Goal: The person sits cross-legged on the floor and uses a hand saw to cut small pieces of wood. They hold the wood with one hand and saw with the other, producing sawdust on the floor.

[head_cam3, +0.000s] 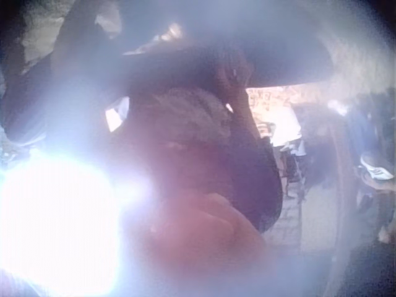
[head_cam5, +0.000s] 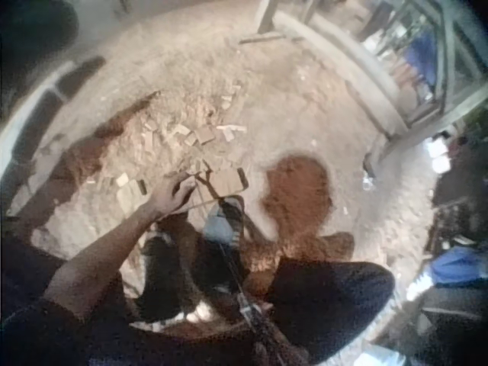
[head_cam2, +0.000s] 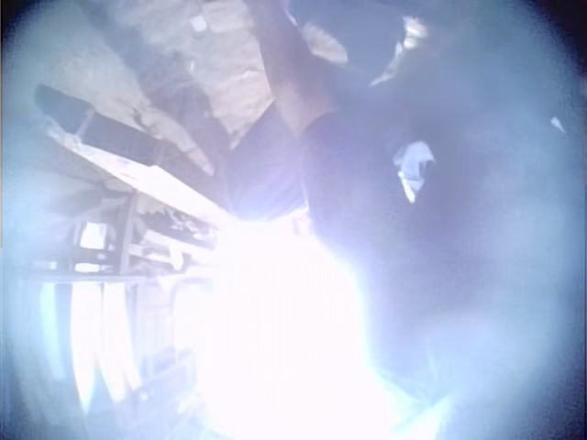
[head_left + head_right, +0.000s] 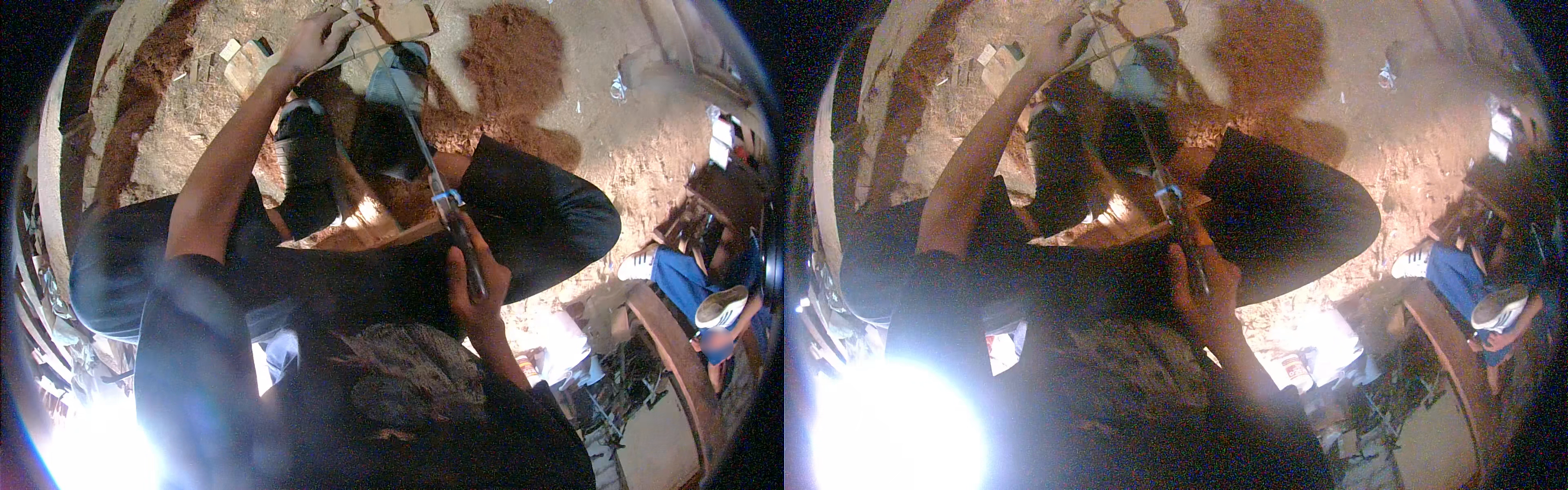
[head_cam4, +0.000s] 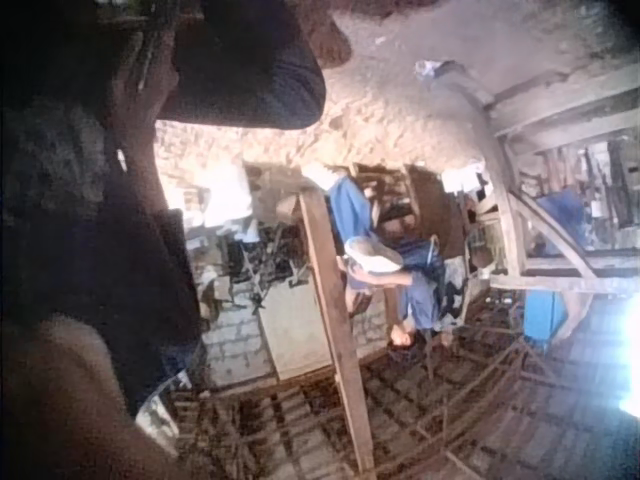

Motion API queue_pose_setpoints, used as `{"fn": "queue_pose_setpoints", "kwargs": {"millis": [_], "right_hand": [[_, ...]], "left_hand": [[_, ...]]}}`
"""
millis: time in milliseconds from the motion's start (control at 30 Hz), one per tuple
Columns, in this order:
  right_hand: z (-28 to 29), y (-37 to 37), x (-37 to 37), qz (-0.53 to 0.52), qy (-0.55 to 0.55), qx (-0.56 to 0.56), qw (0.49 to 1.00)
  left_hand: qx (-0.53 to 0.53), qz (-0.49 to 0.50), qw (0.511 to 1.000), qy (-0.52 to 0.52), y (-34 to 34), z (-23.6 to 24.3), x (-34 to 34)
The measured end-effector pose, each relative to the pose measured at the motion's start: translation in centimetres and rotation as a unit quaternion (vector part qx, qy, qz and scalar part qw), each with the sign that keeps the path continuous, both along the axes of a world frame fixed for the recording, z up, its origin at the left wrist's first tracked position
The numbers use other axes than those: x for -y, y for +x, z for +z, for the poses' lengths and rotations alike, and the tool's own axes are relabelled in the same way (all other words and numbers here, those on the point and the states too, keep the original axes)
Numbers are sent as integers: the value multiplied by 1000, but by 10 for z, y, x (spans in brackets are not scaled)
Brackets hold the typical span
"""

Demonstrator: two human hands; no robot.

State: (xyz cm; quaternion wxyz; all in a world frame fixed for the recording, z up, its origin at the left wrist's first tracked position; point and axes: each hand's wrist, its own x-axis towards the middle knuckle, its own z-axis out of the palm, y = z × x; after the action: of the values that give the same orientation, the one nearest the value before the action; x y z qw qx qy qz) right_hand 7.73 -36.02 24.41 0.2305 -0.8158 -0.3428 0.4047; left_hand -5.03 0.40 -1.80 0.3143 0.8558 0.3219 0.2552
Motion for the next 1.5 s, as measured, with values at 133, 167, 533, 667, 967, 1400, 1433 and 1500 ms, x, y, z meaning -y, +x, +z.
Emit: {"fn": "queue_pose_setpoints", "kwargs": {"millis": [133, 167, 533, 667, 967, 1400, 1433, 1500], "right_hand": [[6, -2, 15, 0, 44, 27, 999], [3, -4, 20, 1, 74, 43, 996], [9, -5, 33, -5, 69, 34, 997], [16, 0, 33, -30, 63, 19, 997], [18, 2, 31, -7, 42, 5, 999], [15, 4, 45, -23, 26, 27, 999], [15, 4, 46, -19, 21, 31, 999], [18, 4, 48, -10, 11, 40, 999]], "left_hand": [[-21, 24, 999, 38, 6, 7, 6], [-16, 27, 999, 22, 5, 5, 7], [-26, 15, 999, 41, -1, -12, -6], [-30, -18, 999, -2, 3, 12, 2], [-52, -13, 999, 7, -2, 10, 2], [-52, -8, 999, -10, 1, 16, 4], [-52, -9, 999, -6, 1, 17, 4], [-49, -6, 999, -11, 1, 14, 4]]}}
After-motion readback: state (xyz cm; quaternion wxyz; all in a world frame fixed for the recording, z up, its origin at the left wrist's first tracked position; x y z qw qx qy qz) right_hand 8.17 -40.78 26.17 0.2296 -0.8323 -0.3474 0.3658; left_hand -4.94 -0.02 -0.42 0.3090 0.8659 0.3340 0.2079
